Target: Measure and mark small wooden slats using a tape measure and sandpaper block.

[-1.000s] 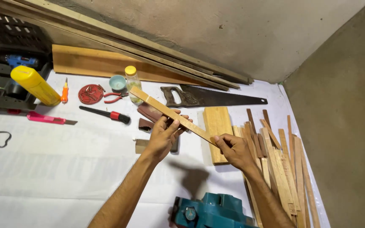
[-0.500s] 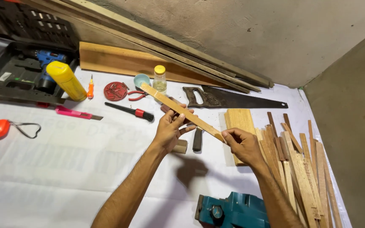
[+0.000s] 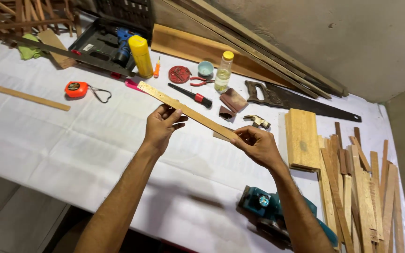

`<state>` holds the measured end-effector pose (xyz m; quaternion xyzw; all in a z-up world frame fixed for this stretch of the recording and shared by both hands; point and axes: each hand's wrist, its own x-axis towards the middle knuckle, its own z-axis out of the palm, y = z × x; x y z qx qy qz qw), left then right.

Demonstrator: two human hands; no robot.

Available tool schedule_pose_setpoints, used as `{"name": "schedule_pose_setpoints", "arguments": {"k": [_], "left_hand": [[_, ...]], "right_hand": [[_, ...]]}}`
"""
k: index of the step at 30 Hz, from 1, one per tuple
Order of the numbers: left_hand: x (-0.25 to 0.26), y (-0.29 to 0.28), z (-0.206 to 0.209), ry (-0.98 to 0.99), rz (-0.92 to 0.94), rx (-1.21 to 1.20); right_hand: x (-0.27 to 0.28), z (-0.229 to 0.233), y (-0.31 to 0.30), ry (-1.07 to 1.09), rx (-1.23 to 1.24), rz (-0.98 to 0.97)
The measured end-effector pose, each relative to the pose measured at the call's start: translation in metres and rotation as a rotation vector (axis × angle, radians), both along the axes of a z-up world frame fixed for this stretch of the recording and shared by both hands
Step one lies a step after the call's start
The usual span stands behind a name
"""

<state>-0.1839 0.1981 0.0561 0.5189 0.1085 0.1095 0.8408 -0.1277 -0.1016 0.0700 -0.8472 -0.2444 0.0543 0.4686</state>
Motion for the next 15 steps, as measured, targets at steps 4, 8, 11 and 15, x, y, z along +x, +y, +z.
{"name": "schedule_pose_setpoints", "arguments": {"k": [4,8,11,15], "left_hand": [[-0.018,0.029,0.006,0.018,0.234,0.239],[-0.021,0.066,0.002,-0.163,0.614,1.006],[-0.01,0.102,-0.018,-0.16,0.578,1.29],[0.014,0.154,-0.042,-0.18,0.38,1.592]], "right_hand": [[-0.005,0.007,0.027,-0.045,-0.069,0.041],[-0.003,0.011,0.056,-0.049,-0.123,0.016],[0.008,0.003,0.077,0.0,-0.209,-0.005],[0.042,-0.031,0.104,-0.083,-0.227,0.056]]}}
